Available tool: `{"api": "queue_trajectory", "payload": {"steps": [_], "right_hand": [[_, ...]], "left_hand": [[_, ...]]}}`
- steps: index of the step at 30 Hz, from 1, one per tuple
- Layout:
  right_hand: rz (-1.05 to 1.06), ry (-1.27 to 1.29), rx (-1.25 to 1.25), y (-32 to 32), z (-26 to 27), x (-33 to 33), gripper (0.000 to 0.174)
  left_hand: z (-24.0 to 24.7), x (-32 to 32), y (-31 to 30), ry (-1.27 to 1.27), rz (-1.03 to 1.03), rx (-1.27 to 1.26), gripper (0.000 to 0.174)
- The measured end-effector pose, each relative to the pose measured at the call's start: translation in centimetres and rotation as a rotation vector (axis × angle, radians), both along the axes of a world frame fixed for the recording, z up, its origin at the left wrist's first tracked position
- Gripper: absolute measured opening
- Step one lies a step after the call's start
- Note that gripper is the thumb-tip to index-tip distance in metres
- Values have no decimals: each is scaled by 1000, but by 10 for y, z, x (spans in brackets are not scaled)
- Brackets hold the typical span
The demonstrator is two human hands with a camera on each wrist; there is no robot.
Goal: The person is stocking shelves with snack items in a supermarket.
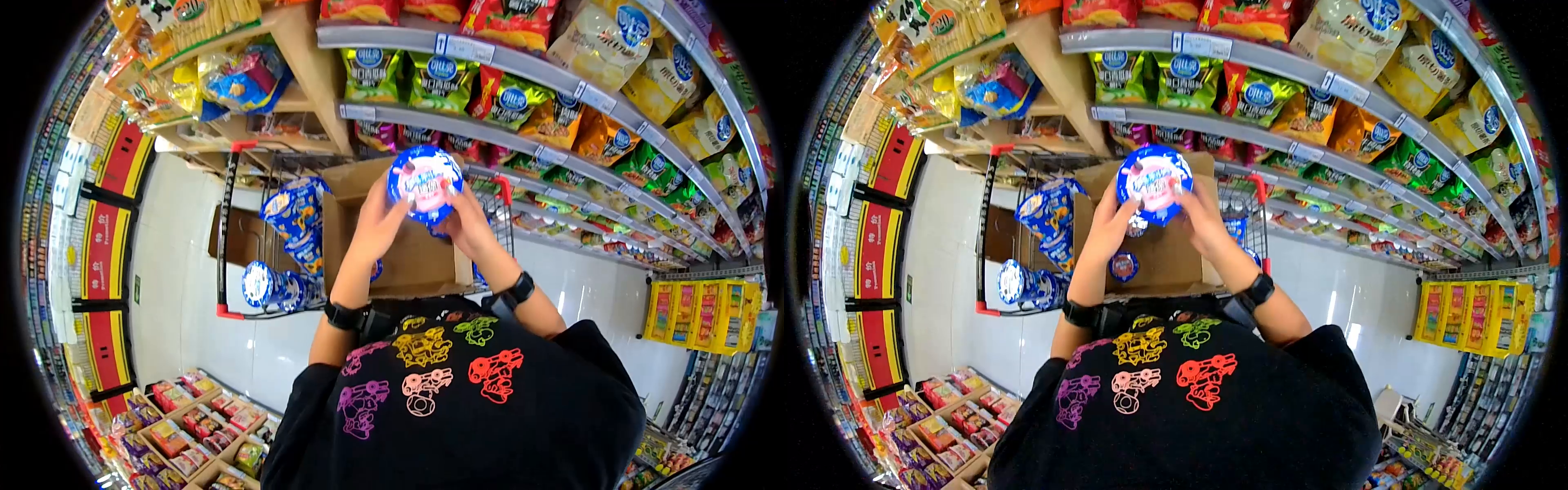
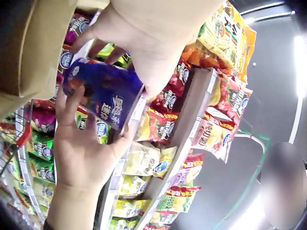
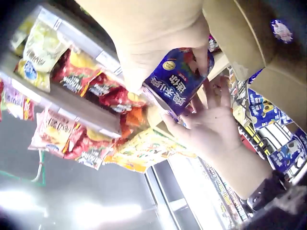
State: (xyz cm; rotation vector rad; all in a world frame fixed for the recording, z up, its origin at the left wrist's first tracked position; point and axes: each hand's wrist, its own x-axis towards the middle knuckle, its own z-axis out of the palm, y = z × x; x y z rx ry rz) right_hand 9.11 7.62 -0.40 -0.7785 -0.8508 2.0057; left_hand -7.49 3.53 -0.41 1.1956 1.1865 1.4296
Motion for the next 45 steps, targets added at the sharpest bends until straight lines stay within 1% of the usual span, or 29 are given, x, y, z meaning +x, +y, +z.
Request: {"api": "queue_trajectory", "payload": {"steps": [1, 2, 4, 6, 7, 9, 10, 11, 12, 14, 15, 17, 19, 21, 22, 24, 25, 28, 29, 30, 32, 33, 34, 35, 38, 39, 42, 45], "right_hand": [[13, 34, -72, 2, -3, -1, 41], [4, 32, -98, 4, -6, -4, 44], [-15, -15, -165, 3, -24, -9, 45], [19, -29, -206, 2, -47, -14, 45], [37, -35, -226, -1, -56, -17, 45], [-3, -89, -370, -11, -69, -24, 45], [-24, -116, -440, -15, -74, -28, 45], [-80, -176, -554, -18, -89, -32, 43], [-87, -238, -599, -20, -104, -34, 45], [-104, -364, -687, -21, -134, -37, 48], [-98, -387, -672, -23, -141, -40, 51], [-130, -445, -708, -25, -154, -45, 50], [-167, -518, -758, -25, -157, -54, 48], [-180, -520, -798, -22, -168, -63, 45], [-188, -520, -819, -21, -178, -68, 44], [-159, -519, -827, -17, -199, -78, 41], [-139, -508, -833, -15, -208, -82, 40], [-91, -412, -830, 0, -230, -95, 37], [-71, -370, -833, 4, -238, -99, 37], [-46, -335, -840, 6, -242, -100, 37], [15, -345, -828, 16, -250, -106, 38], [57, -346, -813, 20, -263, -108, 39], [103, -346, -796, 26, -266, -113, 41], [125, -320, -740, 30, -268, -115, 45], [235, -302, -620, 44, -287, -121, 46], [259, -308, -620, 49, -294, -121, 43], [347, -373, -687, 62, -315, -123, 41], [439, -155, -755, 67, -321, -128, 39]], "left_hand": [[-13, -3, 4, 22, 12, -17, 45], [-23, -4, 5, -18, 25, -70, 43], [-32, -9, 4, -63, 14, -237, 41], [-52, -19, 5, -117, 34, -399, 38], [-61, -22, 4, -112, 37, -418, 35], [-82, -25, -1, -21, 49, -502, 33], [-96, -27, -4, 25, 54, -542, 32], [-123, -28, -8, 59, 72, -521, 32], [-122, -27, -13, 94, 46, -611, 32], [-183, -43, -17, 120, -92, -725, 46], [-186, -45, -21, 13, -24, -833, 48], [-191, -50, -32, -206, 114, -1039, 51], [-214, -56, -39, -301, 189, -1088, 53], [-240, -59, -38, -370, 242, -1176, 51], [-233, -55, -35, -400, 251, -1206, 52], [-219, -44, -27, -427, 244, -1181, 50], [-226, -43, -22, -365, 185, -1173, 49], [-219, -39, -4, -383, 259, -1181, 50], [-216, -41, 1, -514, 239, -1101, 51], [-217, -42, 4, -602, 287, -1059, 52], [-218, -45, 8, -779, 378, -967, 54], [-244, -45, 6, -823, 442, -984, 54], [-253, -48, 8, -868, 509, -998, 53], [-262, -51, 11, -897, 596, -1035, 43], [-293, -56, 8, -940, 616, -940, 45], [-300, -57, 4, -892, 584, -929, 45], [-317, -59, 5, -830, 626, -946, 40], [-323, -65, 6, -877, 611, -848, 40]]}}
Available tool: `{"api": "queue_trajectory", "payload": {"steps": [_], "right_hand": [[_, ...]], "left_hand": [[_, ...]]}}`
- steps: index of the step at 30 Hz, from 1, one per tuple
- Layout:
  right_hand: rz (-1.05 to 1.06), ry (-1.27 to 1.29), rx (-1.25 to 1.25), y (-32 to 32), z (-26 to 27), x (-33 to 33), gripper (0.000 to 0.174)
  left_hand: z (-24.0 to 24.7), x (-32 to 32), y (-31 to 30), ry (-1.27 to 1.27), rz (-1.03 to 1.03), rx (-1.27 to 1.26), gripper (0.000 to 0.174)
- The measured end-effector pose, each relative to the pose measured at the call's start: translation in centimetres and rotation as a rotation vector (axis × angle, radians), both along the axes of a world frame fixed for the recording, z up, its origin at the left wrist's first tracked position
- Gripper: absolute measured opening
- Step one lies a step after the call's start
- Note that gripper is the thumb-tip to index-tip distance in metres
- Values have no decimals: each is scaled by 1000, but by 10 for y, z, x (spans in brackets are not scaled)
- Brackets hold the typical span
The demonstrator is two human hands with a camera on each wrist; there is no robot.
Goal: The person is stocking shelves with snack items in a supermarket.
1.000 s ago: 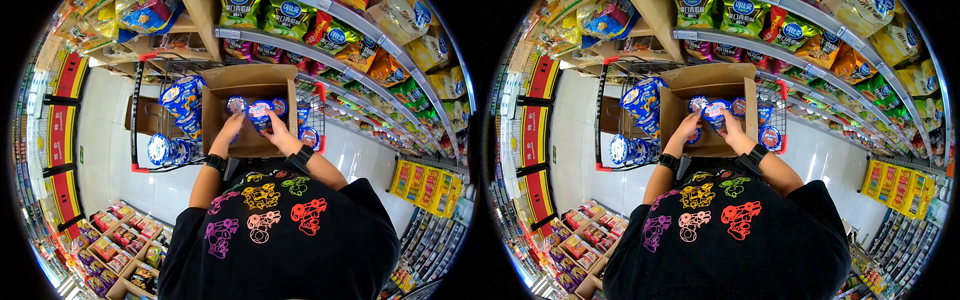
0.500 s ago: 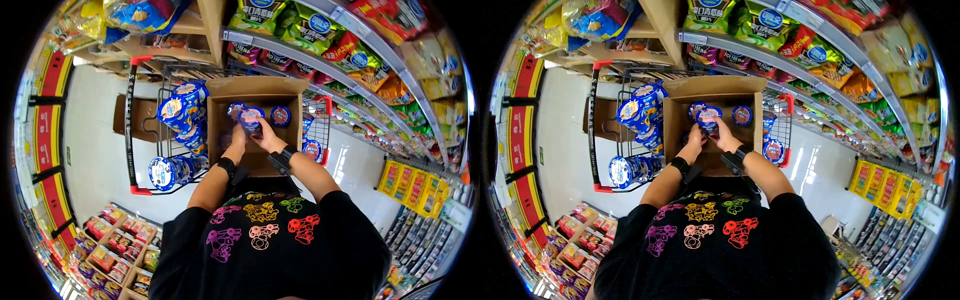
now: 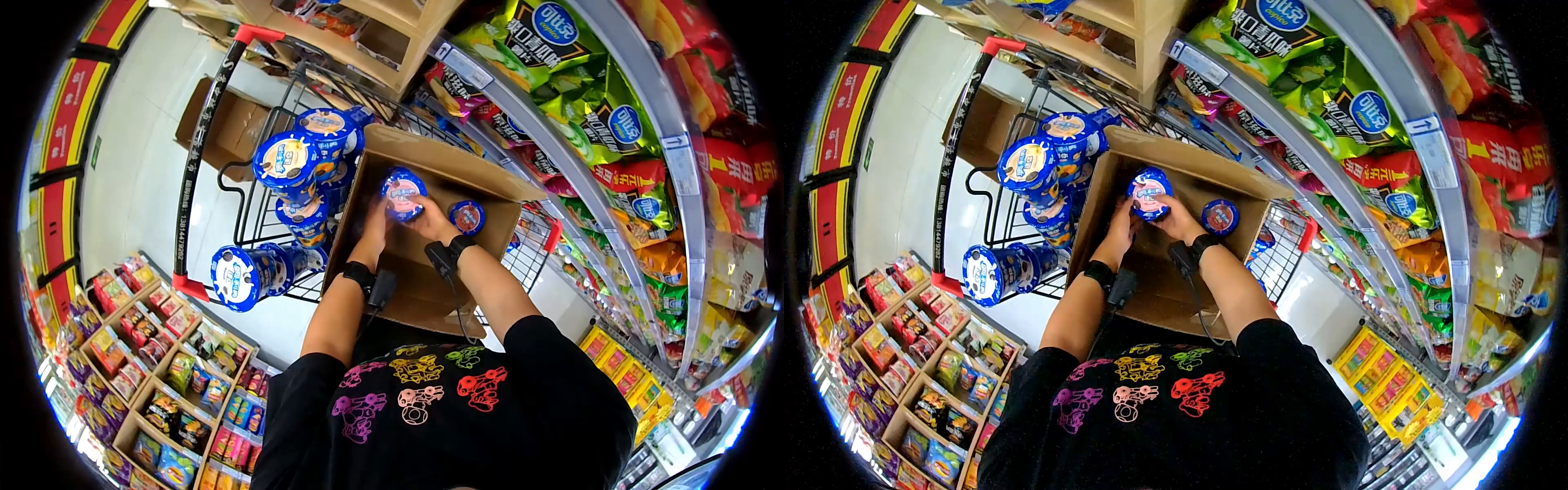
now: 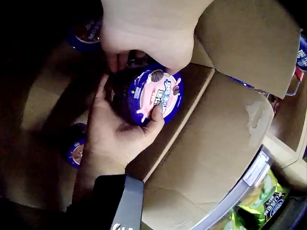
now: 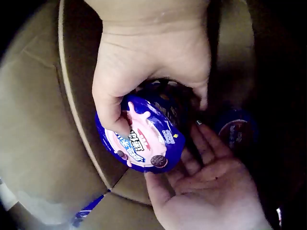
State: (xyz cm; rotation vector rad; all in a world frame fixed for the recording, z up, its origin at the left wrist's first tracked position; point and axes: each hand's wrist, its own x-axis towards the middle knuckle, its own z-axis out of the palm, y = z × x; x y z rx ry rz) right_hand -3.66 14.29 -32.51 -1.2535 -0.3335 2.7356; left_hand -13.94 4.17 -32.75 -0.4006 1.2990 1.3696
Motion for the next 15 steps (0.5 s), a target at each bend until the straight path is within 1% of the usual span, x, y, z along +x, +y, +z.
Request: {"api": "queue_trajectory", "payload": {"steps": [2, 4, 5, 6, 9, 10, 12, 13, 14, 15], "right_hand": [[-33, 160, -70, -2, -2, -8, 39], [60, 169, 220, -11, -33, -22, 38], [69, 204, 241, -15, -43, -25, 37], [78, 240, 262, -18, -35, -33, 37], [-144, 88, 48, -16, -8, -47, 39], [-128, 54, 102, -17, 1, -44, 43], [-149, -94, 62, -21, 5, -36, 45], [-162, -169, 41, -24, 6, -29, 46], [-118, -207, 49, -38, -4, -18, 53], [-61, -242, 70, -45, -30, -3, 61]], "left_hand": [[7, -4, -2, 25, 15, -10, 43], [13, -9, -5, 61, 36, -2, 49], [13, -12, -7, 68, 45, -14, 50], [10, -16, -10, 75, 54, -26, 52], [10, -21, -21, 108, 31, -46, 57], [6, -19, -25, 113, 41, -65, 59], [-27, -17, -41, 168, 19, -120, 60], [-82, -16, -61, 217, -13, -158, 61], [-109, -16, -79, 268, -59, -199, 61], [-105, -14, -81, 356, -248, -215, 60]]}}
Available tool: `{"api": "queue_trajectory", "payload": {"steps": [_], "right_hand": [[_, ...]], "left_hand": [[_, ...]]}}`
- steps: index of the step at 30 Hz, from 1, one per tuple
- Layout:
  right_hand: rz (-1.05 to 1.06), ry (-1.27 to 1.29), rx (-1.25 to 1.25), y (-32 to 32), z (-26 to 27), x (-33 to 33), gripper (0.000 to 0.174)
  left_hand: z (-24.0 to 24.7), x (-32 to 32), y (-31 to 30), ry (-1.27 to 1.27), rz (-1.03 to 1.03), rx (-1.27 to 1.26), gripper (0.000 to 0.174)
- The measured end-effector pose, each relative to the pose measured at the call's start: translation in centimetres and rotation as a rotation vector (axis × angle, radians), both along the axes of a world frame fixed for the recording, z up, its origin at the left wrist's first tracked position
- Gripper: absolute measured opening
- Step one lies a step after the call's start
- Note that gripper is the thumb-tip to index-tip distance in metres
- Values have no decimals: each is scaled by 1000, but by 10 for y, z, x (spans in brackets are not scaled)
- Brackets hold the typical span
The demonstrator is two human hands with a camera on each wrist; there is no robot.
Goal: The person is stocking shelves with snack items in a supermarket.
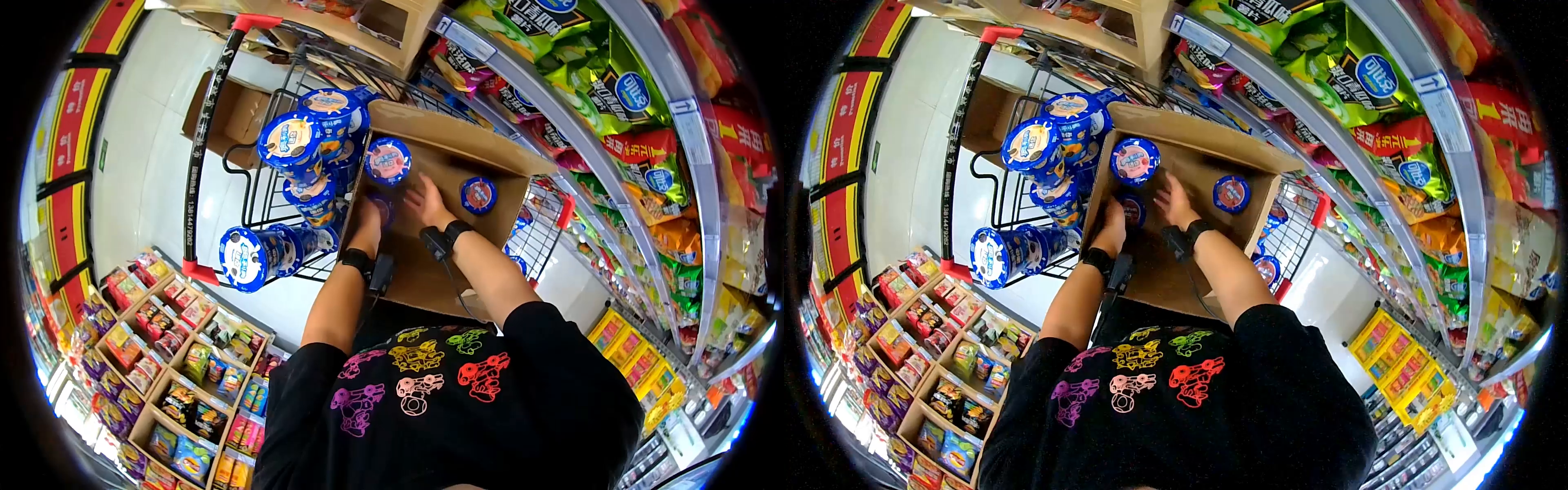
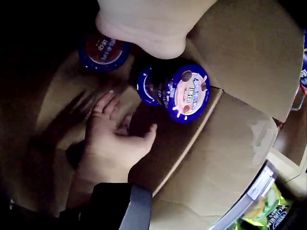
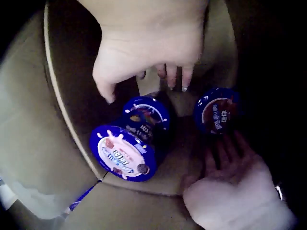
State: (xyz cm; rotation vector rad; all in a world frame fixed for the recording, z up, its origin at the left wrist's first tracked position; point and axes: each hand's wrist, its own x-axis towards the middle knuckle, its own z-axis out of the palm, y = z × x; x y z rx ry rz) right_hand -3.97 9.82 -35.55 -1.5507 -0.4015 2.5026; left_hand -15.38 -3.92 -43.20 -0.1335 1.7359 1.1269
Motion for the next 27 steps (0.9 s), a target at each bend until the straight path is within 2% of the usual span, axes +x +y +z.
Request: {"api": "queue_trajectory", "payload": {"steps": [2, 3, 4, 6, 7, 9, 11, 12, 13, 14, 16, 17, 19, 20, 21, 26, 27], "right_hand": [[115, -72, 19, -16, -39, 18, 75], [247, -240, -16, -21, -13, 8, 69], [322, -285, 51, -30, -9, 3, 67], [478, -376, 180, -46, -15, -2, 63], [427, -273, 266, -55, -22, -3, 58], [486, -208, 390, -68, -52, -11, 53], [486, -160, 478, -74, -60, -12, 50], [458, -145, 505, -73, -53, -12, 48], [428, -131, 536, -70, -47, -9, 46], [476, -270, 577, -67, -40, -5, 45], [571, -549, 652, -66, -28, 4, 42], [521, -635, 637, -65, -22, 9, 41], [422, -800, 607, -65, -17, 24, 40], [339, -830, 597, -60, -16, 30, 41], [260, -858, 585, -56, -15, 35, 42], [72, -1020, 699, -24, -34, 36, 39], [12, -883, 594, -15, -31, 32, 41]], "left_hand": [[33, 1, -14, 148, -385, -82, 59], [54, 2, -22, 222, -575, -123, 60], [73, 2, -29, 293, -765, -165, 61], [91, 1, -28, 348, -906, -172, 64], [97, 2, -28, 330, -863, -141, 66], [63, 2, -44, 270, -749, -40, 63], [-31, 5, -73, 182, -602, 104, 54], [3, 7, -50, -99, -390, 60, 49], [44, 8, -25, -368, -83, 2, 44], [88, 9, 2, -553, 221, -86, 40], [64, 16, 0, -564, 42, -105, 37], [51, 20, 2, -566, -44, -109, 35], [44, 32, 24, -472, -80, -139, 32], [43, 38, 30, -449, -68, -165, 32], [87, 40, 52, -426, -56, -190, 32], [85, 46, 94, -296, -143, -77, 35], [90, 44, 100, -262, -169, -35, 38]]}}
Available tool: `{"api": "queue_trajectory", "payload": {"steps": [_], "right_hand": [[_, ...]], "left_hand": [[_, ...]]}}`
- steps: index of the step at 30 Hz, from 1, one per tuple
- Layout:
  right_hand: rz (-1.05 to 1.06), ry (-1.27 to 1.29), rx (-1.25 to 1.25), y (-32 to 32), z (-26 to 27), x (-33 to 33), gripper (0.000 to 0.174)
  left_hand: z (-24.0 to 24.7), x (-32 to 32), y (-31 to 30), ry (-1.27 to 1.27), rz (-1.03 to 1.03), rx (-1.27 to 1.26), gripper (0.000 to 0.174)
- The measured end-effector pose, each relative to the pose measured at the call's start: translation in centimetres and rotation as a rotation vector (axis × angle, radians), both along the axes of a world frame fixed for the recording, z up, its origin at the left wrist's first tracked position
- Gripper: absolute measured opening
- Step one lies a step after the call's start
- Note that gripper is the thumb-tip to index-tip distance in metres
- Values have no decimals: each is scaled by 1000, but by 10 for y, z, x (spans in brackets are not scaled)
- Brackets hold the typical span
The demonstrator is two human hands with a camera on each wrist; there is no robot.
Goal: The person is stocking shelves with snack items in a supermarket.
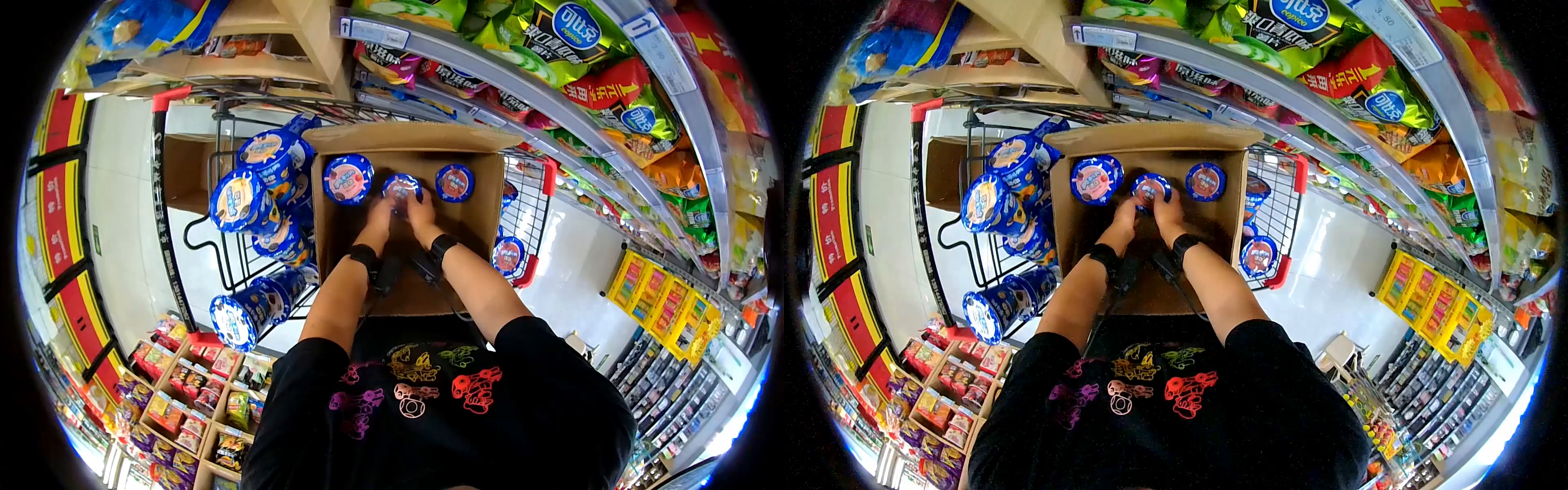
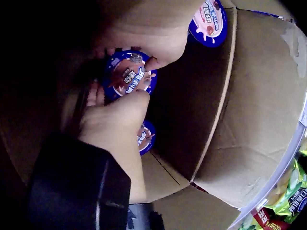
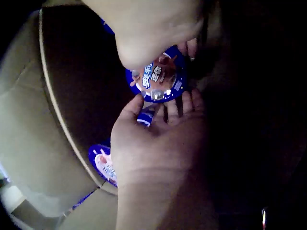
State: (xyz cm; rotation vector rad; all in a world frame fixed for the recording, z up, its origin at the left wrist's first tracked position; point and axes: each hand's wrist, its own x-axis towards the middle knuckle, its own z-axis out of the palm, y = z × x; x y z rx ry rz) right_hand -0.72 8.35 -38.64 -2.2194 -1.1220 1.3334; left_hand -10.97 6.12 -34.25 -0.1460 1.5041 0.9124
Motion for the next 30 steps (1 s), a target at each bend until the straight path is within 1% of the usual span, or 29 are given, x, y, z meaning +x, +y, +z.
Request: {"api": "queue_trajectory", "payload": {"steps": [1, 3, 4, 5, 7, 8, 11, 12, 14, 15, 16, 18, 19, 20, 21, 23, 24, 25, 27, 28, 30], "right_hand": [[-52, 155, -79, 10, 2, -4, 45], [-160, 465, -241, 24, -2, -13, 54], [-159, 554, -238, 27, -7, -16, 62], [-103, 483, -177, 29, -12, -17, 61], [6, 343, -55, 29, -18, -20, 60], [-20, 281, 27, 24, -18, -19, 63], [-92, 472, -16, 17, 4, 1, 63], [-43, 262, 39, 19, 3, 5, 58], [-381, 375, -191, 20, 4, 26, 54], [-552, 430, -306, 23, 14, 33, 53], [-634, 414, -374, 22, 4, 45, 60], [-765, 401, -430, 25, 2, 61, 71], [-829, 396, -458, 28, 0, 66, 76], [-742, 409, -388, 28, -2, 71, 86], [-783, 517, -400, 27, -14, 81, 85], [-862, 744, -423, 28, -37, 96, 84], [-904, 756, -366, 35, -23, 90, 72], [-887, 783, -359, 37, -23, 90, 67], [-855, 838, -343, 39, -19, 92, 58], [-869, 766, -246, 39, -15, 86, 45], [-779, 804, -198, 35, -12, 80, 39]], "left_hand": [[2, -2, 7, 31, -21, 49, 41], [-1, -16, 13, -56, -20, 89, 43], [-2, -20, 14, -103, -19, 106, 45], [-2, -19, 13, -131, 12, 129, 44], [16, -19, 14, -187, 74, 174, 42], [-21, -16, 5, -164, 96, 157, 37], [-30, -5, -1, -186, 256, 197, 35], [-14, -4, 1, -179, 243, 146, 40], [-16, -3, -1, -217, 267, 114, 44], [-17, -3, 0, -236, 277, 96, 46], [-19, -3, 1, -255, 271, 99, 48], [-19, -2, 7, -293, 259, 103, 51], [-17, 0, 11, -286, 287, 108, 50], [-15, 1, 12, -278, 318, 109, 49], [-12, 3, 14, -269, 349, 108, 48], [-31, 1, 7, -286, 392, 160, 42], [-39, -1, 4, -286, 424, 195, 41], [-40, -3, 3, -285, 456, 231, 39], [-34, -9, 0, -249, 405, 334, 36], [-28, -12, 0, -231, 379, 384, 34], [-16, -11, 1, -188, 246, 249, 34]]}}
